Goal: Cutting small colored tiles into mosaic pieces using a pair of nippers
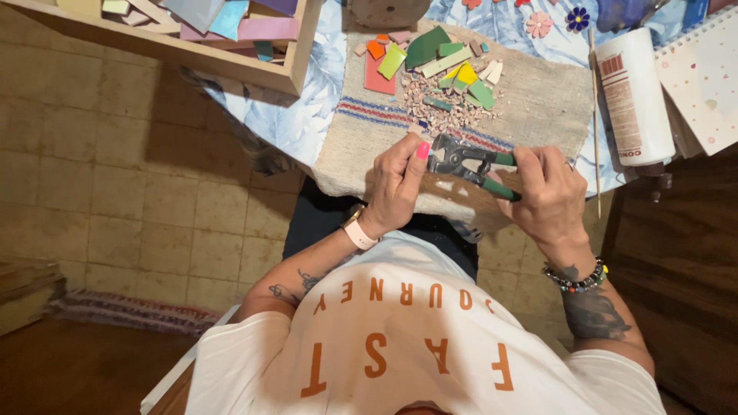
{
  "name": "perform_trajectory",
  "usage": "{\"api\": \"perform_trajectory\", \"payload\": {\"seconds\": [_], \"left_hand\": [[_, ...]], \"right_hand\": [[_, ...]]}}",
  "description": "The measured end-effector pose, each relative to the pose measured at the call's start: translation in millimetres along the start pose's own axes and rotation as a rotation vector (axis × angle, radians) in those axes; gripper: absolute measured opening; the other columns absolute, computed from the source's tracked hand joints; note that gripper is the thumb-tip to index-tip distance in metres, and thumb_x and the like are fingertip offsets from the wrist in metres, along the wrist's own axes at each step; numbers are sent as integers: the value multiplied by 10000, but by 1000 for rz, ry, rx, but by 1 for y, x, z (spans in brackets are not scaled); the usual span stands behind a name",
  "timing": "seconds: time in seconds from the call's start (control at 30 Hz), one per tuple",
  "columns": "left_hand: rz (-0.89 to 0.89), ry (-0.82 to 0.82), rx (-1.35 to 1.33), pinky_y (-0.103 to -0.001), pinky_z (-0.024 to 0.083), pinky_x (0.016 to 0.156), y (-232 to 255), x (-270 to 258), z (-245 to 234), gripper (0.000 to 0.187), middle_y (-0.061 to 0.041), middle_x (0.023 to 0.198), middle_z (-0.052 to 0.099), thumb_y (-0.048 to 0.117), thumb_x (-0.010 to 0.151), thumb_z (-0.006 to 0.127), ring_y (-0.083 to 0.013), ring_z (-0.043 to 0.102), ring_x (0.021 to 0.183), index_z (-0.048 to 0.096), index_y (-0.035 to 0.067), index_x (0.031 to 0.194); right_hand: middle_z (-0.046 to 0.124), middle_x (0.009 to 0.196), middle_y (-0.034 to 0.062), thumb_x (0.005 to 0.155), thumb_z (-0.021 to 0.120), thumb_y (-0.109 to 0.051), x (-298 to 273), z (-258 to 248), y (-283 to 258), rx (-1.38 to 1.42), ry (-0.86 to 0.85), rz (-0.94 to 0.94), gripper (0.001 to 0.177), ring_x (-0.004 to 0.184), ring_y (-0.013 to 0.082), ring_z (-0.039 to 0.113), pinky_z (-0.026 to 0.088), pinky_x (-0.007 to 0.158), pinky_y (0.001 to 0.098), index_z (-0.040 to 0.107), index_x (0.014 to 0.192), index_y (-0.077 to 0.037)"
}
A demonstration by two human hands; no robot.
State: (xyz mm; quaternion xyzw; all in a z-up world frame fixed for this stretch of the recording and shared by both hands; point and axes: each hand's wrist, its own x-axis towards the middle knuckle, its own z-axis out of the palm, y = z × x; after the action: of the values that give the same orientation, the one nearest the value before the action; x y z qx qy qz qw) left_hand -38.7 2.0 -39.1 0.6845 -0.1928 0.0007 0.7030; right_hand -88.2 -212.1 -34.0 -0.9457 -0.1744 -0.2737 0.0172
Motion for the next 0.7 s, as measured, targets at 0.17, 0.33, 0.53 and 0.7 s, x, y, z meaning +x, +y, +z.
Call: {"api": "perform_trajectory", "payload": {"seconds": [0.17, 0.33, 0.53, 0.7], "left_hand": [[-11, 56, 5, -280, 409, 497, 2, 3, 3, 284, -68, 514, 434, 218, 903, 358, -177, 469, 487, 456, 89, 671], [-41, 128, 54, -275, 415, 470, 12, 4, 0, 290, -60, 520, 497, 234, 904, 364, -176, 467, 447, 489, 94, 683], [-115, 186, 18, -186, 361, 433, 17, 1, 9, 304, -12, 676, 609, 305, 899, 351, -50, 405, 385, 522, 82, 783], [-120, 220, -86, -203, 492, 423, 18, -3, 11, 320, -71, 694, 604, 303, 894, 371, -96, 563, 590, 546, 46, 819]], "right_hand": [[458, 778, 79, 719, 686, -325, -1, -3, 0, 48, -25, 83, 386, 649, 250, 509, 429, 586, 318, 558, 954, -46], [453, 872, 137, 724, 707, -335, 6, -15, -7, 51, -3, 177, 496, 773, 300, 506, 433, 669, 356, 528, 1041, 2], [433, 966, 220, 765, 589, -537, 3, -12, -15, -13, -67, 365, 687, 853, 354, 425, 387, 724, 444, 484, 1145, 26], [437, 968, 195, 758, 541, -592, -7, 8, -7, -2, -79, 361, 703, 856, 252, 366, 316, 728, 356, 454, 1119, 5]]}}
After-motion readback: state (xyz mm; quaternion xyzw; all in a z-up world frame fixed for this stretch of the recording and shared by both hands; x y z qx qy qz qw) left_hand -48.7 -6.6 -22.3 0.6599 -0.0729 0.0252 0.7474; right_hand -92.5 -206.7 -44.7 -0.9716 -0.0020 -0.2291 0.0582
